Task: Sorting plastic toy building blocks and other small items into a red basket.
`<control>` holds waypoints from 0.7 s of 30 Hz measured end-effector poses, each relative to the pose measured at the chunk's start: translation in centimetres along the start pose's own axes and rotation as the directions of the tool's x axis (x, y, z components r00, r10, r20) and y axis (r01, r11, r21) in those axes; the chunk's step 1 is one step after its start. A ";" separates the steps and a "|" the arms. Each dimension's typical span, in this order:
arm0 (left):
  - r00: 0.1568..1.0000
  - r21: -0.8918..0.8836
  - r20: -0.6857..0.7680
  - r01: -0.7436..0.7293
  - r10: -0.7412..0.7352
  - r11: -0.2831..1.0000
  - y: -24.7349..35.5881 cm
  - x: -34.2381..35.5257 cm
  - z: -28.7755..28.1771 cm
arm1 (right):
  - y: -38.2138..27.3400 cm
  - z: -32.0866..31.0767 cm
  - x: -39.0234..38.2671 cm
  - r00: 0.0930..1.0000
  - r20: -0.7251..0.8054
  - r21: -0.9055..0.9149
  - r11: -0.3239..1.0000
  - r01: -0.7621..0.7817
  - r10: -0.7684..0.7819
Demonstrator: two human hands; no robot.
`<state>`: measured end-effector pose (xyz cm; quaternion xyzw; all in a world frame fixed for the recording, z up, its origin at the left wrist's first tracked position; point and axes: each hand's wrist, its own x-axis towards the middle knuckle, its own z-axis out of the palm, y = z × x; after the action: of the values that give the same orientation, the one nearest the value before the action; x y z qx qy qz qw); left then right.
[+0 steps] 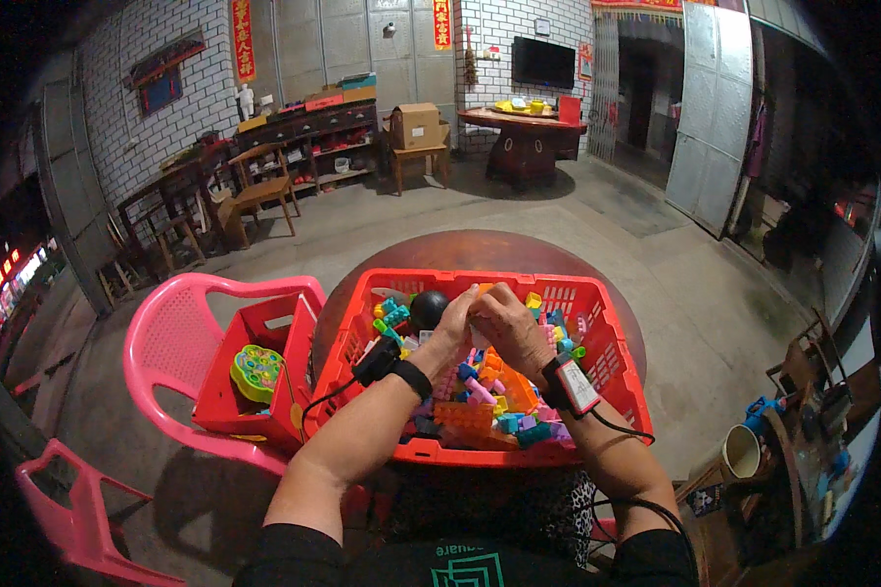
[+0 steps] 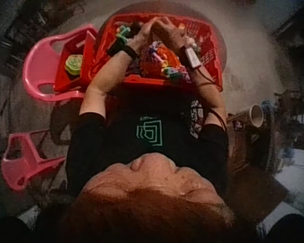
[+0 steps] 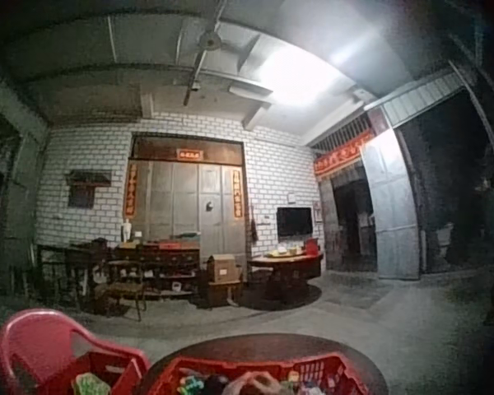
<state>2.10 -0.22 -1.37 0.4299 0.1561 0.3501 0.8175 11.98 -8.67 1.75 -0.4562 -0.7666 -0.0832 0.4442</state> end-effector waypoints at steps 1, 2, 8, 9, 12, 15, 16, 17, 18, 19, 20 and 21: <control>1.000 -0.060 0.025 0.008 -0.007 0.998 0.0 -0.4 0.1 | 0.1 0.0 0.2 1.000 0.002 0.002 1.000 0.003 -0.003; 0.999 -0.044 -0.012 -0.045 0.044 0.998 -0.7 0.2 -0.2 | 0.5 -0.1 0.4 0.999 -0.037 -0.044 0.999 0.019 -0.020; 0.985 0.381 0.111 -0.168 0.135 0.909 -1.5 -0.7 0.8 | 3.0 -1.2 0.3 0.974 -0.187 -0.072 0.987 -0.147 0.131; 0.982 0.480 0.071 -0.185 0.172 0.858 -1.4 -0.8 0.9 | 3.4 -1.2 0.1 0.974 -0.188 -0.073 0.987 -0.144 0.128; 0.966 0.557 0.117 -0.257 0.232 0.790 -0.7 -2.0 2.4 | 4.2 -1.1 -0.4 0.958 -0.161 0.018 0.972 -0.236 0.236; 0.964 0.607 0.111 -0.258 0.241 0.751 -0.3 -1.7 1.7 | 3.9 -1.0 -0.3 0.924 -0.114 0.157 0.925 -0.345 0.364; 0.965 0.608 0.109 -0.256 0.241 0.752 -0.2 -1.7 1.6 | 3.4 -1.2 -0.1 0.938 -0.130 0.170 0.939 -0.299 0.322; 0.963 0.605 0.126 -0.265 0.238 0.751 -0.1 -1.6 1.5 | 3.2 -1.2 0.0 0.949 -0.146 0.183 0.950 -0.252 0.280; 0.961 0.602 0.142 -0.273 0.236 0.751 0.0 -1.7 1.4 | 3.3 -1.0 -0.1 0.949 -0.144 0.186 0.949 -0.253 0.281; 0.962 0.601 0.142 -0.271 0.233 0.752 -0.2 -1.5 1.4 | 3.6 -0.7 -0.4 0.968 -0.152 0.119 0.976 -0.183 0.200; 0.967 0.535 0.115 -0.253 0.227 0.806 -0.3 -1.4 1.4 | 3.8 -0.6 -0.6 0.981 -0.153 0.053 0.992 -0.110 0.117; 0.972 0.466 0.089 -0.235 0.219 0.853 -0.5 -1.3 1.4 | 4.1 -0.7 -0.7 0.981 -0.153 0.053 0.992 -0.115 0.121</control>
<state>2.21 -2.15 -1.04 0.6372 0.1718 0.3882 0.6432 15.67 -7.18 0.47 -0.4832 -0.7028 -0.0752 0.5166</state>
